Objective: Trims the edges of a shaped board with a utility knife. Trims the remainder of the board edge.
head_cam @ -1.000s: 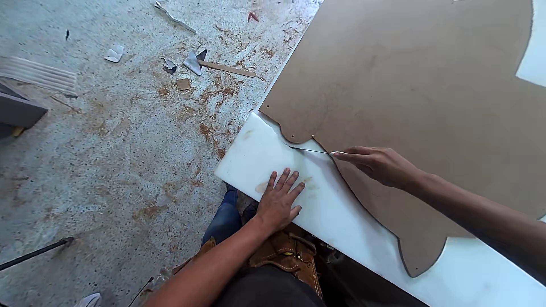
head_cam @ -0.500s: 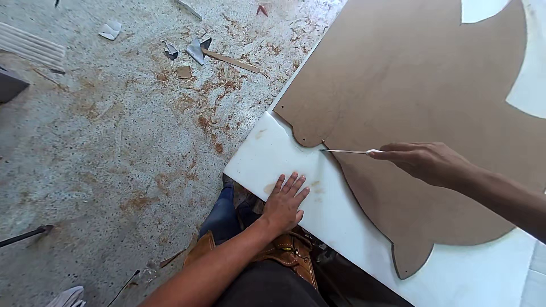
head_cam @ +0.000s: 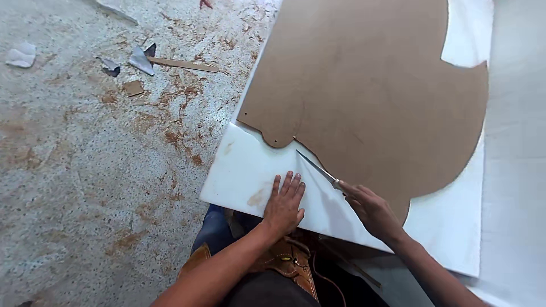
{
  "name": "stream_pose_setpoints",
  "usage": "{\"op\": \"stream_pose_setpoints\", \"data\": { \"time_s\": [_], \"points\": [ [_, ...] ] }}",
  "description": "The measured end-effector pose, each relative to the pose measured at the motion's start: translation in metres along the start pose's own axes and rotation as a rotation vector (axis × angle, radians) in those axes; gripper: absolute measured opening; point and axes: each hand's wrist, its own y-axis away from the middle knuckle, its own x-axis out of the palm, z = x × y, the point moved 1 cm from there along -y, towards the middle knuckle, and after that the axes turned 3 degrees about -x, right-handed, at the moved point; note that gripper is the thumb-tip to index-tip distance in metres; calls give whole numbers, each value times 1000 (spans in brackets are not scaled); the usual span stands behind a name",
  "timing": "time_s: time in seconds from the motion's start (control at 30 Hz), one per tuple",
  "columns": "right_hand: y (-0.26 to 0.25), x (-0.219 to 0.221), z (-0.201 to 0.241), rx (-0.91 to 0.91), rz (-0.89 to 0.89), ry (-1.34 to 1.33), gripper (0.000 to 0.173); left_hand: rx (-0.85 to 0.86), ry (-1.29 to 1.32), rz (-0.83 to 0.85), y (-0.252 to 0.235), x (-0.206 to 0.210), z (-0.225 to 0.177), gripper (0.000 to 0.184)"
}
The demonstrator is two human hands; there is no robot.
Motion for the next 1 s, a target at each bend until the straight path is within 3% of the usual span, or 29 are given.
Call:
{"op": "stream_pose_setpoints", "data": {
  "time_s": [0.13, 0.5, 0.8, 1.0],
  "points": [
    [6, 5, -8, 31, -9, -43, 45, 10, -34, -11, 5, 2, -2, 72],
    [3, 16, -33, -112, -37, -56, 45, -27, -108, -57, 0, 14, -7, 67],
    [-34, 26, -17, -86, 56, 50, 57, -29, -102, -79, -2, 15, -6, 66],
    [-27, 18, -18, -29, 166, 147, 63, -16, -128, -89, -2, 17, -5, 65]
  ]
}}
